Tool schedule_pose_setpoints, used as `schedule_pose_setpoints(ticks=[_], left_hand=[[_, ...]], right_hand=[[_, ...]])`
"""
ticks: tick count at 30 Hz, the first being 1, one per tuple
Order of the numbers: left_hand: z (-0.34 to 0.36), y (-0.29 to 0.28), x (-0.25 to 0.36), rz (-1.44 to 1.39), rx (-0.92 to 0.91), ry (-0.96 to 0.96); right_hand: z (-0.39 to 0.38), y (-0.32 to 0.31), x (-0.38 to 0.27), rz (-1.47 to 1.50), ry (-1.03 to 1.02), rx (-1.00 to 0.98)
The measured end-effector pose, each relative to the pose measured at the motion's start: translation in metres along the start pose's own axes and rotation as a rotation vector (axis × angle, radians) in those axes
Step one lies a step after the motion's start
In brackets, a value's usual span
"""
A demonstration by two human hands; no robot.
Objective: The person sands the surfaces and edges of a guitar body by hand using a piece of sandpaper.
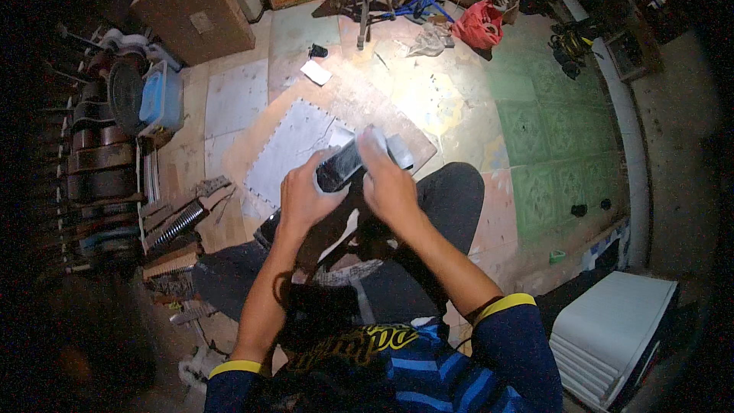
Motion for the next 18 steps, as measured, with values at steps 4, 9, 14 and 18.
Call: schedule_pose_setpoints(ticks=[4,9,14,18], left_hand=[[-0.002,0.002,-0.001,-0.059,-0.009,-0.012],[-0.001,-0.002,-0.006,-0.001,0.020,-0.007],[0.003,-0.001,-0.003,-0.034,-0.012,0.009],[0.003,-0.003,-0.010,-0.014,-0.009,-0.029]], right_hand=[[-0.008,0.000,0.003,0.019,-0.048,0.029],[-0.019,0.006,-0.007,0.037,-0.042,0.036],[0.017,-0.002,0.008,-0.118,0.107,0.067],[-0.020,0.007,-0.014,-0.012,-0.037,0.064]])
Point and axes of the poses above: each hand's wrist, its own z-axis towards the middle knuckle, its own y-axis out of the palm, x = y × z, the point moved 8 cm from there along z, towards the middle knuckle, and after that the axes turned 15 degrees about y, right-handed, at the moved point
